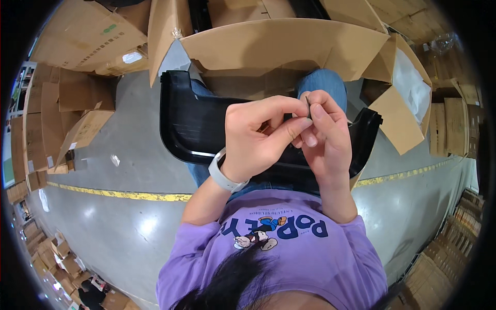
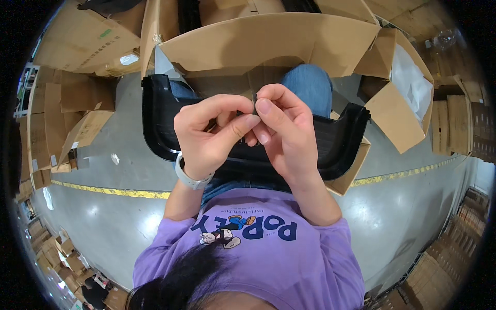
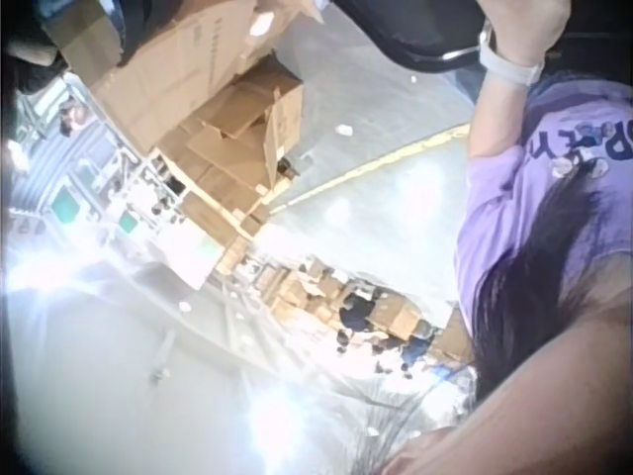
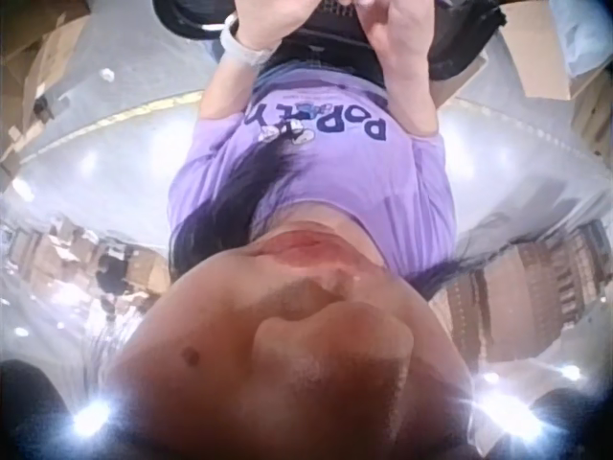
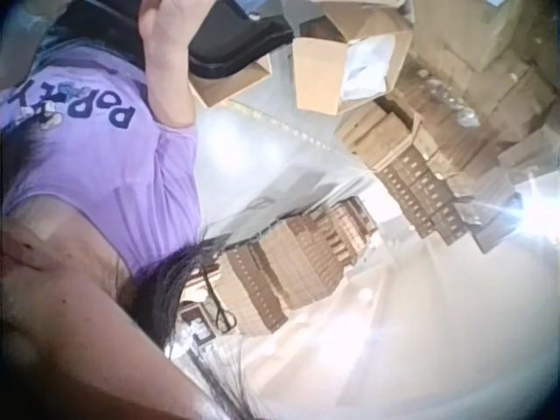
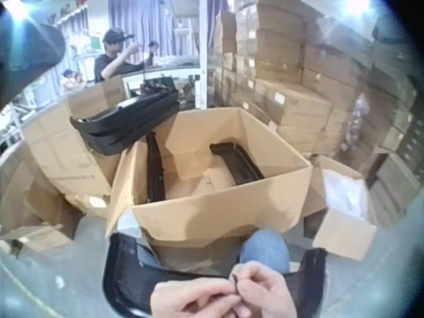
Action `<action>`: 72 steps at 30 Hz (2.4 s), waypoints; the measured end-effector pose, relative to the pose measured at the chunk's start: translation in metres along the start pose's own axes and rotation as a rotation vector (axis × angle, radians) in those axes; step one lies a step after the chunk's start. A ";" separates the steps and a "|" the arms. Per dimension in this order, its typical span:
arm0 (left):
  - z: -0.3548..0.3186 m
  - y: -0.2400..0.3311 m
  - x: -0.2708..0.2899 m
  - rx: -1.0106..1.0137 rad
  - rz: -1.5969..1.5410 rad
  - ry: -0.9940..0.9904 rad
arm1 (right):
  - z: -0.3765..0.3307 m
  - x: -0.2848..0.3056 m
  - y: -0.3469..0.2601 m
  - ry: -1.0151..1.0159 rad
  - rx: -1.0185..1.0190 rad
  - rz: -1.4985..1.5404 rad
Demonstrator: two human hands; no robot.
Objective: The person takes plastic components from a box, peels and applies adhesive pads onto them by hand, and stacks the completed components into cardboard boxes.
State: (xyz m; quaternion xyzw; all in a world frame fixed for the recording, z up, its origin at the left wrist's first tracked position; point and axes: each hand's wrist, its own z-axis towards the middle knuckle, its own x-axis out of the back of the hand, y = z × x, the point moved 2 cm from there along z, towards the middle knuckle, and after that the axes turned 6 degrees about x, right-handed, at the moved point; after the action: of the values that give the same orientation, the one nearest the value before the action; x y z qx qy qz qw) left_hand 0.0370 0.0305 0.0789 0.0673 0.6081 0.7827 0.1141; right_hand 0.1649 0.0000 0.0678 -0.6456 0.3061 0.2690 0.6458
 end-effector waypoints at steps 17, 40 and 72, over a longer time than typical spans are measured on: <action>0.005 -0.009 0.002 0.120 -0.062 -0.020 | -0.002 0.017 0.006 -0.002 -0.054 -0.003; -0.021 -0.062 0.057 0.403 -0.147 0.136 | -0.057 0.078 0.027 -0.098 0.558 -1.755; -0.020 -0.077 0.062 0.446 -0.232 0.154 | -0.056 0.082 0.030 -0.231 0.363 -1.866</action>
State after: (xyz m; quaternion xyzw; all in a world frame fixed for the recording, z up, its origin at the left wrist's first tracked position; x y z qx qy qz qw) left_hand -0.0207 0.0457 -0.0023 -0.0391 0.7761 0.6140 0.1386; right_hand 0.1947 -0.0596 -0.0114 -0.4887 -0.3603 -0.3435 0.7165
